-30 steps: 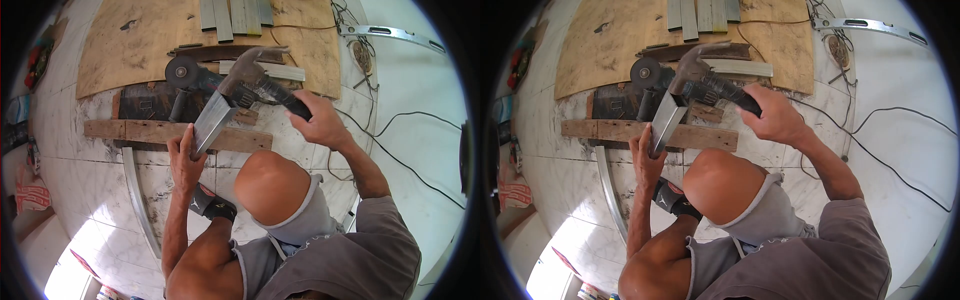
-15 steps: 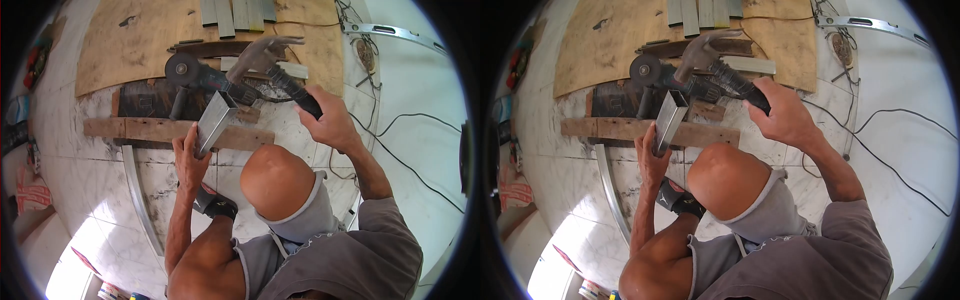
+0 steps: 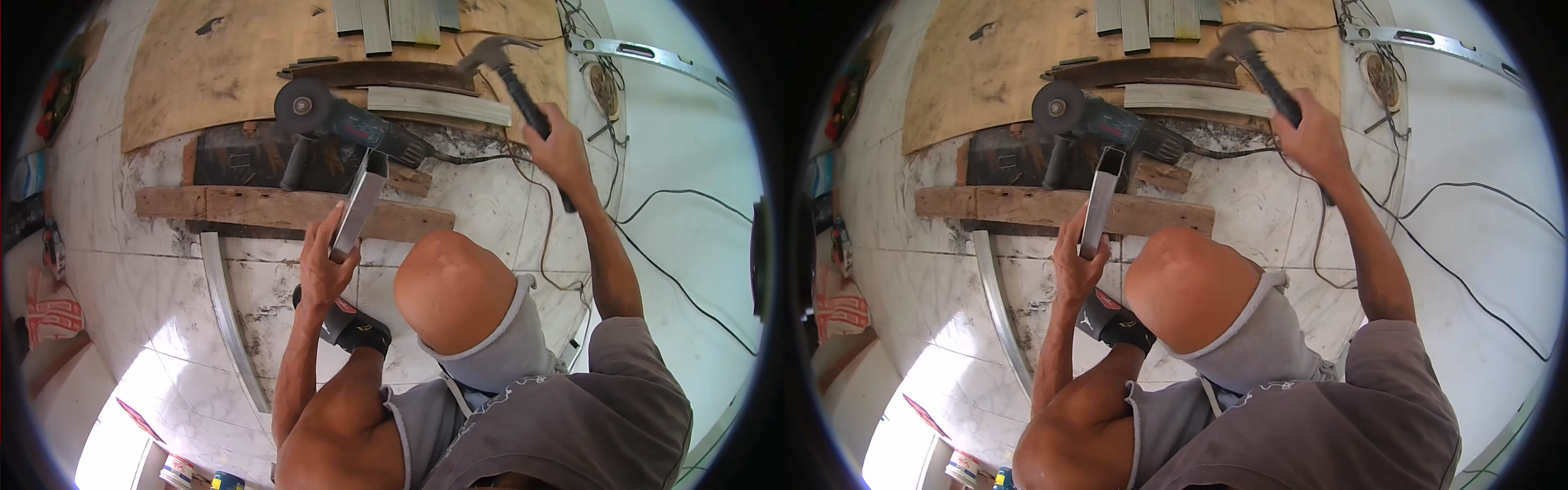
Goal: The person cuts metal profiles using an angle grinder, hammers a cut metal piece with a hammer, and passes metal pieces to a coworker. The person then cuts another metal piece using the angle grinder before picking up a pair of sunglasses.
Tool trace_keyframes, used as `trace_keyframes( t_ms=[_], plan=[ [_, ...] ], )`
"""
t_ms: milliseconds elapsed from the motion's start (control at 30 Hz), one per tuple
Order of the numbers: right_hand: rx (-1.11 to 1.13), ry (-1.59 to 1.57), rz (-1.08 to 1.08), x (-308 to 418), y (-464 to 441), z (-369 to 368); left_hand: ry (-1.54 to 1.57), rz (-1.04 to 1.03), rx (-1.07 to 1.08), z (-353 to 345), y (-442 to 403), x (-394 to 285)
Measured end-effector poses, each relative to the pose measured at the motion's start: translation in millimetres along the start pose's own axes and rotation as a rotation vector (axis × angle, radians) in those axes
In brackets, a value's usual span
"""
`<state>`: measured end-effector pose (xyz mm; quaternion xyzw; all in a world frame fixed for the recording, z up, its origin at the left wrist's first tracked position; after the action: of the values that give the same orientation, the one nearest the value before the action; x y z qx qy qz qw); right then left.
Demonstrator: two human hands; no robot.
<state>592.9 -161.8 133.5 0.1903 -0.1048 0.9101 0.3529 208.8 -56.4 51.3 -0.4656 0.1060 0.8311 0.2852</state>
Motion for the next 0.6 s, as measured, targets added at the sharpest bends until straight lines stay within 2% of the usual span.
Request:
trace_keyframes(
  t_ms=[33,133,200,300,500,567,600],
  plan=[
    [-0.079,0.052,0.009,-31,-14,-13,0.035,-0.012,0.005,2,0,-1],
    [-0.175,0.313,-0.010,-112,-51,-48,0.220,0.465,0.219,2,13,15],
    [-0.204,0.438,-0.063,-150,-68,-66,0.276,0.496,0.251,4,17,18],
    [-0.227,0.493,-0.095,-170,-72,-82,0.394,0.552,0.264,8,21,17],
    [-0.368,0.569,0.093,-165,-81,-103,0.523,0.529,0.275,12,18,19],
    [-0.256,0.113,0.235,-115,-84,-82,0.530,0.507,0.308,16,7,17],
    [-0.100,-0.140,0.093,-77,-79,-66,0.522,0.510,0.341,21,1,14]
  ],
)
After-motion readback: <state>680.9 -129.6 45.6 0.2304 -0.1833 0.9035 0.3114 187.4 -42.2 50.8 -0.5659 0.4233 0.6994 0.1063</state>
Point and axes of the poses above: each hand's wrist, its own y-axis away from the middle knuckle, its own z-axis out of the back of the hand, x = y × z, the point moved 5 cm from there along -y, towards the middle knuckle, and after that the axes turned 7 degrees about -x, right-handed, at the moved point
